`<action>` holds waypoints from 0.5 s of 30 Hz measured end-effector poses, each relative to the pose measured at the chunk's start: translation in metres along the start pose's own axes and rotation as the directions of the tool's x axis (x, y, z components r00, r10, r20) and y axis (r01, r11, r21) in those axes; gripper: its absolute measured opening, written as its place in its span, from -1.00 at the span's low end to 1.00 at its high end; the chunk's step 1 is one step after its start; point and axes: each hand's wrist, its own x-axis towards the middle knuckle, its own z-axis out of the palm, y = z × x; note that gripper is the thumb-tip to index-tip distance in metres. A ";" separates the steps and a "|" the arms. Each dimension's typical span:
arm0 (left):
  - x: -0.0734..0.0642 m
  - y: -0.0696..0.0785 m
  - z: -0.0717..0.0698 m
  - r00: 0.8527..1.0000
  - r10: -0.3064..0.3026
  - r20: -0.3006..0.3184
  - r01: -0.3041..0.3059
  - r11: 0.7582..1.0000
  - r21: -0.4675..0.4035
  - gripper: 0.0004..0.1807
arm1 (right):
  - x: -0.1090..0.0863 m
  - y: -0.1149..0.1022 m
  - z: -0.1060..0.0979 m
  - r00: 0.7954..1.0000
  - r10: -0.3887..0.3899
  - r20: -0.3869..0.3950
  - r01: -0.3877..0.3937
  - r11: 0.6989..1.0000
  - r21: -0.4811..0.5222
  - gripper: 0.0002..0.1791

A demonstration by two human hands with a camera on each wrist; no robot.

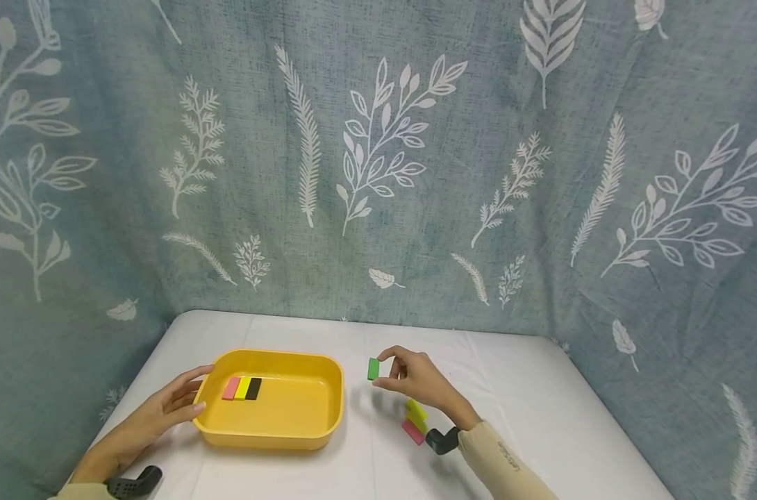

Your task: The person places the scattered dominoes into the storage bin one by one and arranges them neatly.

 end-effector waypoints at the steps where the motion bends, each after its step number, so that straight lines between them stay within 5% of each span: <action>1: 0.000 0.000 0.000 1.000 0.000 -0.002 0.000 1.000 -0.003 -0.09 | 0.001 -0.002 0.001 1.000 -0.005 0.000 0.005 1.000 0.001 -0.50; 15: 0.000 0.003 0.000 1.000 -0.004 0.004 0.004 1.000 -0.006 -0.10 | 0.021 -0.026 0.012 0.999 -0.024 0.034 0.024 1.000 0.001 -0.48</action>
